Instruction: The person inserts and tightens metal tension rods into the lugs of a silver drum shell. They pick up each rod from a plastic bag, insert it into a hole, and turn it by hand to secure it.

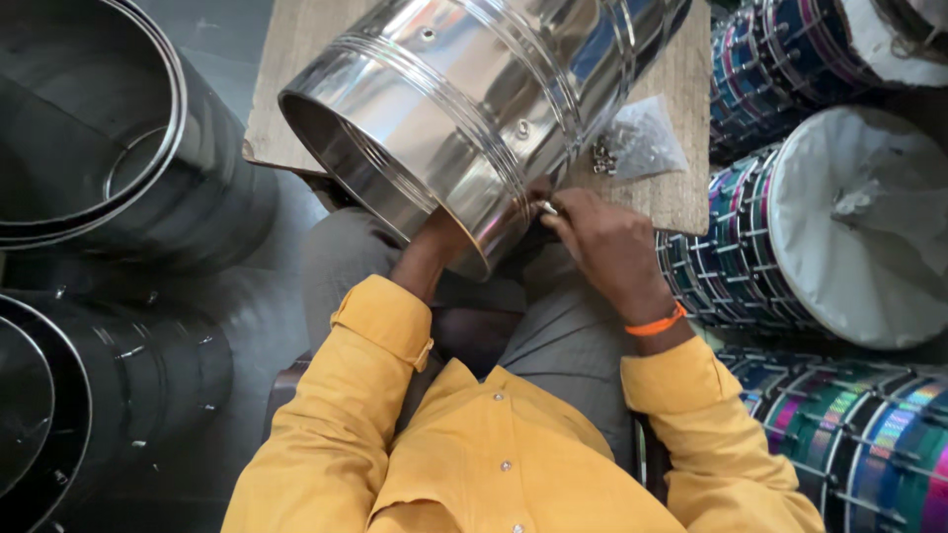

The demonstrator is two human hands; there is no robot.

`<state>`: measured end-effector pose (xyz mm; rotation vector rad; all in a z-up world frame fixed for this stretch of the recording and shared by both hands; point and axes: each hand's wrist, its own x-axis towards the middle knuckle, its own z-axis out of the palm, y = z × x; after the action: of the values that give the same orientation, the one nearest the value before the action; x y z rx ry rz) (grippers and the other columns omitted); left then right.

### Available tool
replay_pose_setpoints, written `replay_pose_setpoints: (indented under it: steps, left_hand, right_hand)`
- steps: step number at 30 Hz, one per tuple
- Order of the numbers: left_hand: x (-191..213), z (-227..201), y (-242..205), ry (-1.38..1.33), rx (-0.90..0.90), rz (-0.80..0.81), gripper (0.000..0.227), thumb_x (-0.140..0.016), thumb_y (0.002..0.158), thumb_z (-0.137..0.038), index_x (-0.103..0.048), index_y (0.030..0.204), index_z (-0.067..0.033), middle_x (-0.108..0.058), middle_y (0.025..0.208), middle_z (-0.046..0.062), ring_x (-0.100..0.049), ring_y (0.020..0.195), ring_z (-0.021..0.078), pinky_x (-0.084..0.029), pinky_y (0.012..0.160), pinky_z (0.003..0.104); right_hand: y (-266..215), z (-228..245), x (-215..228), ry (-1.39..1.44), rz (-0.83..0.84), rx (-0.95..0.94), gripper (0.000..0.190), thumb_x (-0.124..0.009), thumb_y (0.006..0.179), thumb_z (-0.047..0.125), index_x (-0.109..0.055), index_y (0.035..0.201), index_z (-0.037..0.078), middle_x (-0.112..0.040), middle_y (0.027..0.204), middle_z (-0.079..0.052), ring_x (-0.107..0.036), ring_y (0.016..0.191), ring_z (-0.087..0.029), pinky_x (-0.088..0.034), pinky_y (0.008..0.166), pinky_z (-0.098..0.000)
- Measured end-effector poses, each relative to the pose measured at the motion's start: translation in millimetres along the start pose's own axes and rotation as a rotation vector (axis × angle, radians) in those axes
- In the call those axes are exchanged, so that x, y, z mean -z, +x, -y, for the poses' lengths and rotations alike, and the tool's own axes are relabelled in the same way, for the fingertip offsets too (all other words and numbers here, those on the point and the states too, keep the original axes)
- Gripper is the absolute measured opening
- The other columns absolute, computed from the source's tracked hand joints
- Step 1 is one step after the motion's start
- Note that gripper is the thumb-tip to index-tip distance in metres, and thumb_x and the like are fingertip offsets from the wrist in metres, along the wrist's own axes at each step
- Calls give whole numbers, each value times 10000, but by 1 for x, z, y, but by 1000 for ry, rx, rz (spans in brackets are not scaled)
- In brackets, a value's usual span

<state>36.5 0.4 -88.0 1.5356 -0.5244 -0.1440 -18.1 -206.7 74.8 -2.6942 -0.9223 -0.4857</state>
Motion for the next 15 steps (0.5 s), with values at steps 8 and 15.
replay_pose_setpoints:
  steps: [8,15]
  left_hand:
    - [2,-14,-1,108,6,-9,407,-590,1052,-234,-562,1423,-69,-636,1405,95,-605,1295,205,-504,1090,357]
    - [9,-34,-6,155,5,43,409,-586,1052,-247,-567,1422,-73,-633,1405,99,-595,1301,219,-494,1095,374]
  right_hand:
    - [-2,-25,-30,1213,438,-824,358,-589,1073,407,-676,980,73,-644,690,-80,-593,500,-286,-457,525,-357]
    - [3,15,7,-5,-13,-49,232,-697,991,312,-630,1027,93,-679,801,-90,-663,683,-305,-499,592,-397]
